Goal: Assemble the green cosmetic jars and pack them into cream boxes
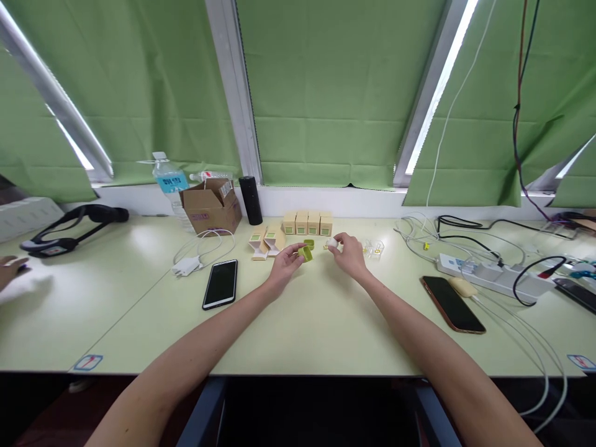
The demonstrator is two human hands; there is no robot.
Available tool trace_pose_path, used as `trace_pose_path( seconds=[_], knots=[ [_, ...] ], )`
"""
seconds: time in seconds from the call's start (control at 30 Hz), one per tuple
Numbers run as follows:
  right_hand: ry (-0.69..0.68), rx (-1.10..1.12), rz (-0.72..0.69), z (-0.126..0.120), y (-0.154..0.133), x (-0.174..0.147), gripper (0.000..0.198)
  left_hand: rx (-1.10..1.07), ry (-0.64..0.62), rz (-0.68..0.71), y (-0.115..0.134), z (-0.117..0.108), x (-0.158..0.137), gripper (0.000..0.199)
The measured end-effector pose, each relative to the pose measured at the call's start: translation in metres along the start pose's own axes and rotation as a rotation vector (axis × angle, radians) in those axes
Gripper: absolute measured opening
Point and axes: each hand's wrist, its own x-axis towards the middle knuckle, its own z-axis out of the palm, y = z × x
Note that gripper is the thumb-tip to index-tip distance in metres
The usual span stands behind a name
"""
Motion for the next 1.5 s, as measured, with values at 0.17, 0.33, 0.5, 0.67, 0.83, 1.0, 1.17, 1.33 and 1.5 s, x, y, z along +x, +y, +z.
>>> trace_pose_path(
  seconds=[0.17, 0.33, 0.5, 0.67, 0.83, 1.0, 1.17, 1.33, 1.5],
  knots=[
    [-0.005, 0.773, 0.214, 0.004, -0.017, -0.023, 0.051, 0.079, 0.007, 0.039, 0.001, 0.003, -0.003, 0.052],
    [-0.072, 0.908, 0.235, 0.002, -0.029, -0.034, 0.055, 0.164, 0.019, 0.072, 0.001, 0.006, -0.005, 0.054],
    [-0.097, 0.925, 0.228, 0.000, -0.040, -0.039, 0.050, 0.248, 0.012, 0.118, 0.002, 0.008, -0.006, 0.050],
    [-0.142, 0.916, 0.221, -0.002, -0.046, -0.043, 0.046, 0.322, -0.021, 0.167, 0.007, 0.011, -0.009, 0.045],
    [-0.150, 0.906, 0.242, -0.001, -0.049, -0.045, 0.048, 0.415, -0.031, 0.207, 0.010, 0.013, -0.012, 0.037],
    [-0.144, 0.909, 0.251, 0.000, -0.050, -0.047, 0.049, 0.451, -0.031, 0.226, 0.011, 0.013, -0.013, 0.036],
    [-0.134, 0.913, 0.257, 0.001, -0.051, -0.048, 0.048, 0.468, -0.031, 0.213, 0.012, 0.014, -0.014, 0.036],
    [-0.121, 0.911, 0.253, 0.002, -0.052, -0.049, 0.045, 0.484, -0.038, 0.216, 0.012, 0.014, -0.013, 0.035],
    [-0.104, 0.894, 0.238, 0.005, -0.051, -0.051, 0.045, 0.517, -0.056, 0.210, 0.016, 0.016, -0.016, 0.034]
  ],
)
